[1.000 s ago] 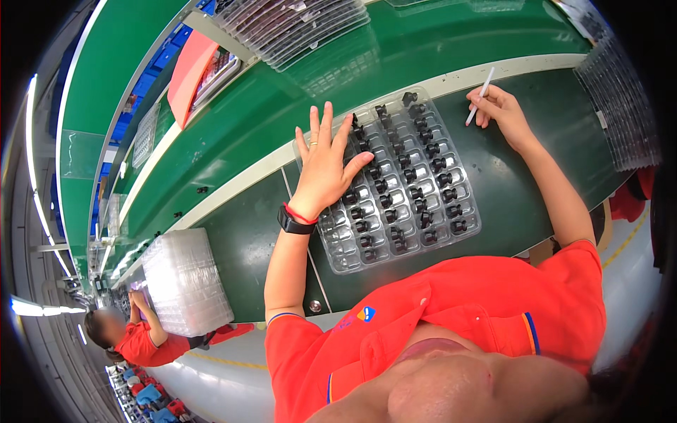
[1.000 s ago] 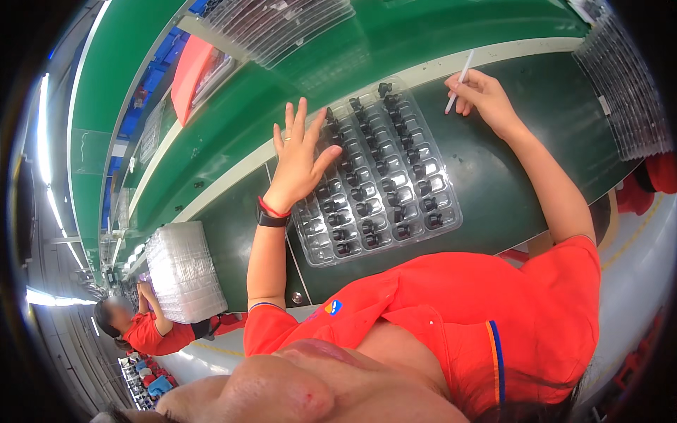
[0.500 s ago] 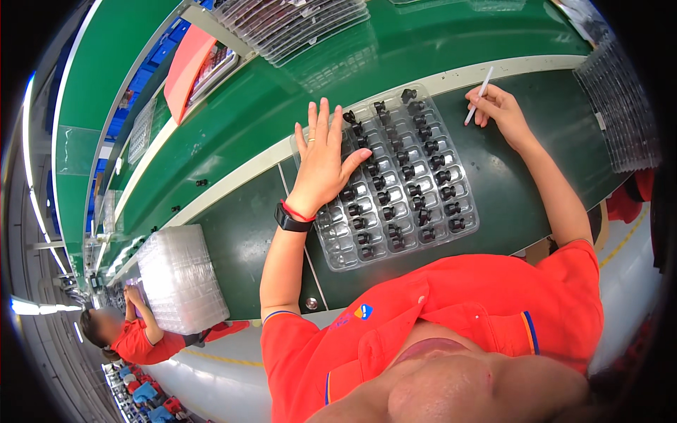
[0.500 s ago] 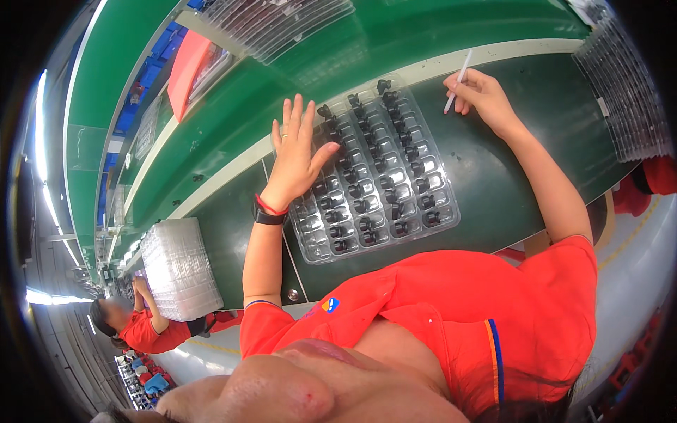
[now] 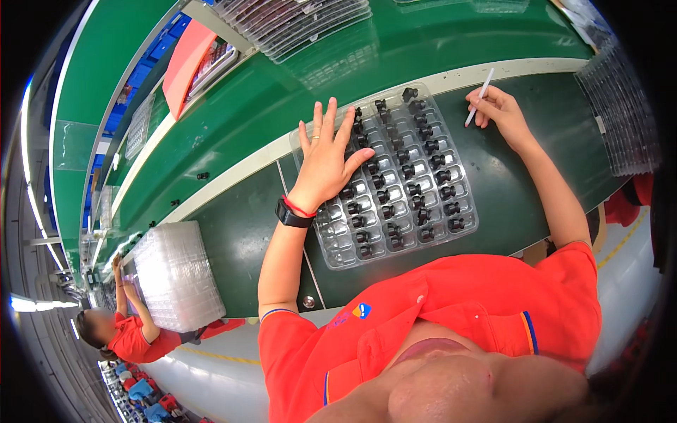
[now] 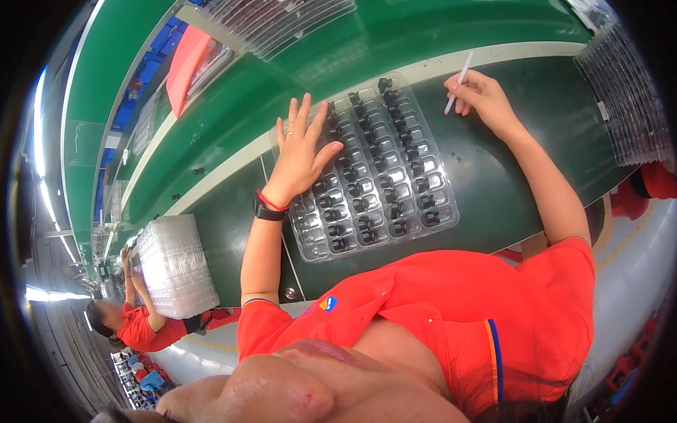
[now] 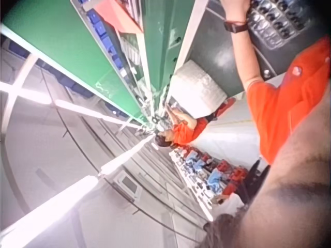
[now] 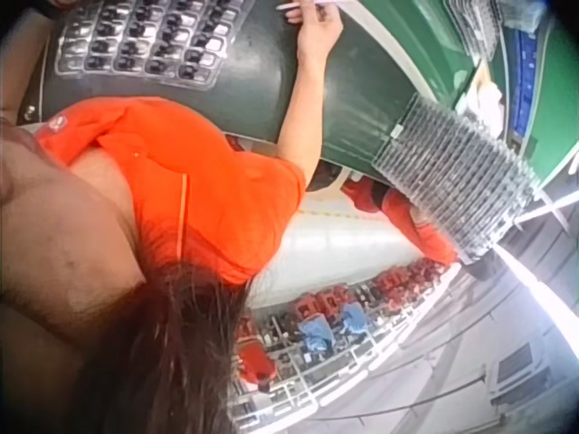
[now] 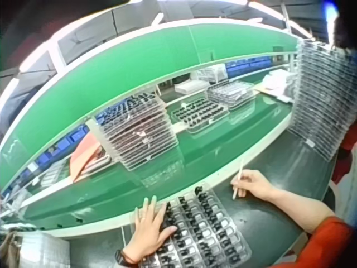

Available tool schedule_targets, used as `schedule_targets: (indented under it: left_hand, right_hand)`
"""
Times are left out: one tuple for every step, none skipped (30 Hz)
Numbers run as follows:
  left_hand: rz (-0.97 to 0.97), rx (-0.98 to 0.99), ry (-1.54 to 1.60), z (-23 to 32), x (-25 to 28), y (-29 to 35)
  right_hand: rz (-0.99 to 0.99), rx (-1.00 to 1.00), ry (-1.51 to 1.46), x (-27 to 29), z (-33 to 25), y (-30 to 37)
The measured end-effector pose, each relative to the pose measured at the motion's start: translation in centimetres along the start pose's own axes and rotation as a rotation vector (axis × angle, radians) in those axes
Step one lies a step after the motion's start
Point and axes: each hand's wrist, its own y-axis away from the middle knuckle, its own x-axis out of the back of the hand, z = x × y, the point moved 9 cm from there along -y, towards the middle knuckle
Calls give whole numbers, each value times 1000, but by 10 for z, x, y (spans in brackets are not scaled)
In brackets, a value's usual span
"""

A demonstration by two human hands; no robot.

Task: Inspecting and marking small electronic components on a production line.

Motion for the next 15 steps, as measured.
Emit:
schedule_targets:
  left_hand:
    - [6,-3,-10,0,0,0]
    - [7,1,-9,0,0,0]
    - [6,7,-20,0,0,0]
    - [4,13,-31,0,0,0]
    - [6,17,-29,-1,0,0]
    - [9,22,-23,-1,0,0]
    - [11,26,-17,-2,0,0]
    - [15,30,-14,-3,1,0]
    - [20,43,33,-6,3,0]
    - [25,54,81,-9,5,-1]
    - [29,60,82,-12,7,0]
    - [76,81,135,-18,12,0]
    - [124,101,187,-24,16,0]
    - [127,106,186,-28,19,-1]
    - [127,96,186,-31,22,-3]
  right_hand:
    - [-3,-1,2,0,0,0]
    - [-4,-4,0,-1,0,0]
    - [-5,-7,-3,-1,0,0]
    - [-10,-8,0,-2,0,0]
    - [-8,-5,6,-1,0,0]
    - [-8,-2,12,-1,-1,0]
    - [-11,-3,16,-1,-1,0]
    - [-12,-6,18,-1,-1,0]
    - [-12,-9,21,-1,-1,0]
    - [-15,-9,26,-1,-1,0]
    - [-12,-12,29,-2,-1,0]
    - [-9,-16,31,-2,-1,0]
    - [-13,-15,35,-2,-2,1]
    - [-9,-20,33,-3,-3,1]
    - [-4,-25,31,-3,-3,1]
